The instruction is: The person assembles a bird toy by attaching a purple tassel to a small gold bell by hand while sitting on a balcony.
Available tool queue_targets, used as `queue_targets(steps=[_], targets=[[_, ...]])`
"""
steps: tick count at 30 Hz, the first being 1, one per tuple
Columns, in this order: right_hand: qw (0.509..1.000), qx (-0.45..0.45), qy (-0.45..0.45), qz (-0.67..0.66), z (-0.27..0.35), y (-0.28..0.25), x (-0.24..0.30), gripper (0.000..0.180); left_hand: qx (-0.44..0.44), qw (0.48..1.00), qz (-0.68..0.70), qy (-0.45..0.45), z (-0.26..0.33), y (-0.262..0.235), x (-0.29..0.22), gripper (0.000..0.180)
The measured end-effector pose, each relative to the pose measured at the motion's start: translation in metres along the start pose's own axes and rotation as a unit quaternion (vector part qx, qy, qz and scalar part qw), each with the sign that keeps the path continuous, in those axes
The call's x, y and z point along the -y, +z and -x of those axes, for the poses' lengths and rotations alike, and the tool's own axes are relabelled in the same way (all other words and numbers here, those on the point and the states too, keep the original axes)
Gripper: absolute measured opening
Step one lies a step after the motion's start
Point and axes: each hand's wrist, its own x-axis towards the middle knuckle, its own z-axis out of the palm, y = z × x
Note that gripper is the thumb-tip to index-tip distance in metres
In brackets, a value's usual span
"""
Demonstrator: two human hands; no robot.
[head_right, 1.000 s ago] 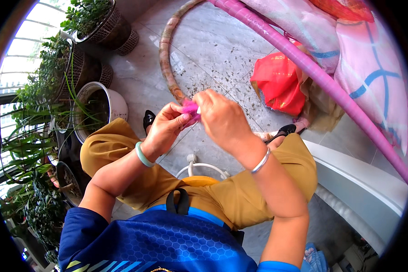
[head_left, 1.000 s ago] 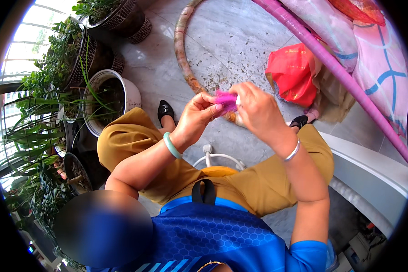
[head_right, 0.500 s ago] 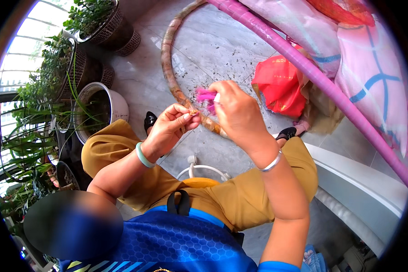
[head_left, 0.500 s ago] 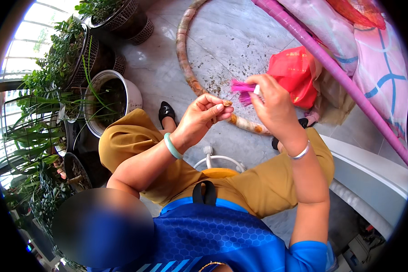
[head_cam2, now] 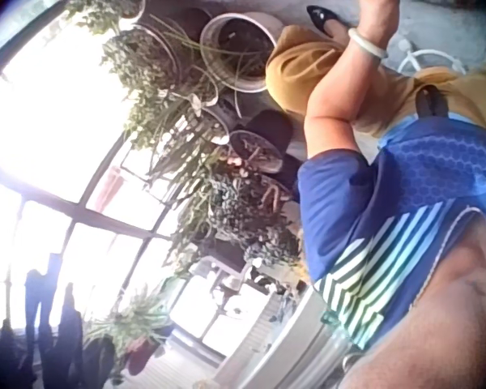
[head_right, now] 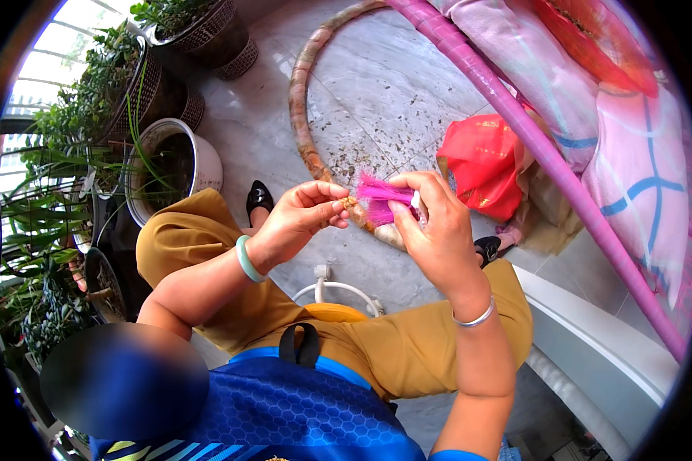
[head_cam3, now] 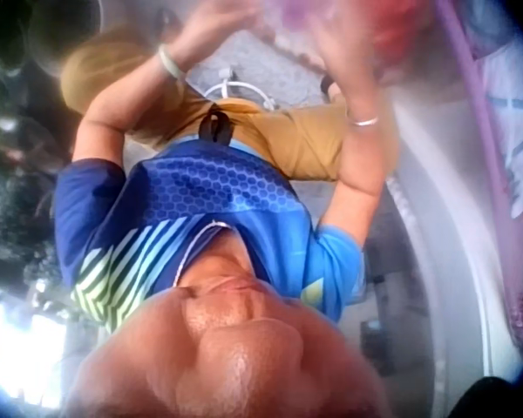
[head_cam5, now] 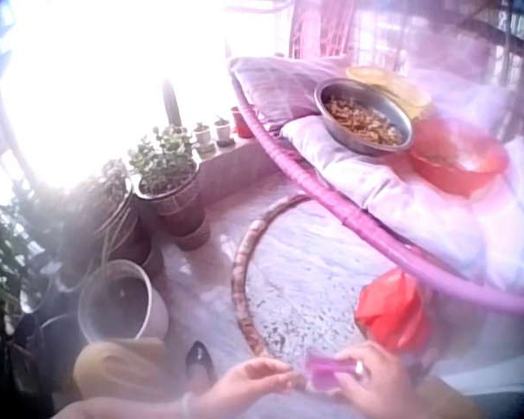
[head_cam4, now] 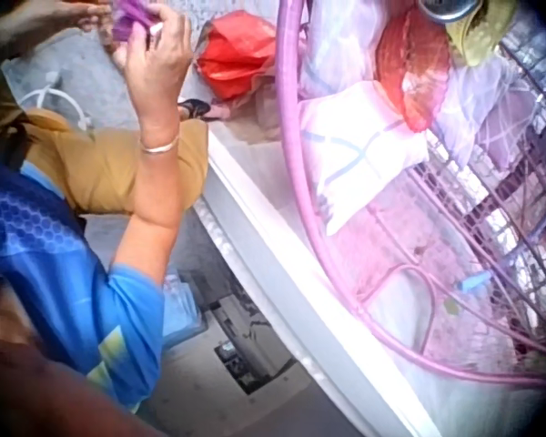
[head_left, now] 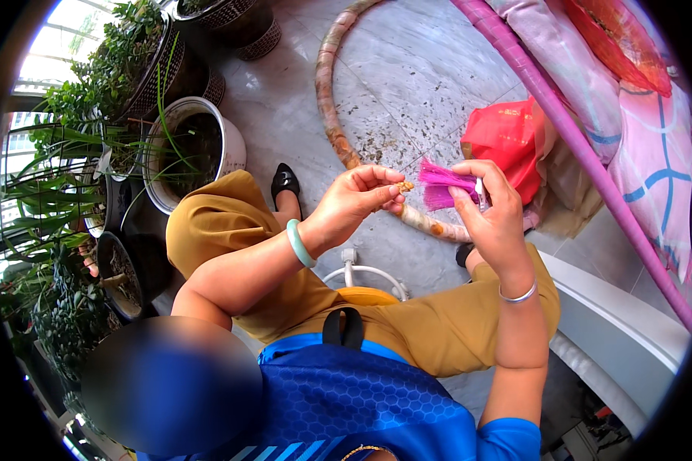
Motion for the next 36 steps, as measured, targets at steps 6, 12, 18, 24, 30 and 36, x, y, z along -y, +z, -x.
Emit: queue_targets(steps=[6, 12, 18, 24, 30, 36], targets=[[0.997, 0.044, -0.057, -0.002, 0.006, 0.003, 0.000, 0.032, -0.015, 1.000, -0.010, -0.016, 0.001, 0.007, -0.004, 0.015], [0.992, 0.096, -0.084, -0.010, 0.005, 0.012, -0.001, 0.039, 0.007, 0.996, -0.051, -0.067, 0.000, 0.005, 0.003, 0.015], [0.994, 0.024, -0.100, 0.026, -0.007, 0.006, -0.006, 0.038, 0.003, 0.990, -0.085, -0.110, 0.002, 0.010, 0.003, 0.016], [0.992, 0.121, -0.033, 0.005, 0.002, -0.011, -0.006, 0.034, -0.009, 0.992, -0.079, -0.100, 0.000, 0.003, 0.004, 0.016], [0.995, 0.033, -0.074, 0.062, -0.005, 0.009, -0.011, 0.032, 0.017, 0.990, -0.061, -0.124, 0.002, 0.007, 0.012, 0.015], [0.997, 0.081, 0.012, -0.013, 0.003, -0.002, 0.000, 0.024, 0.023, 0.992, -0.050, -0.110, 0.000, 0.002, 0.009, 0.012]])
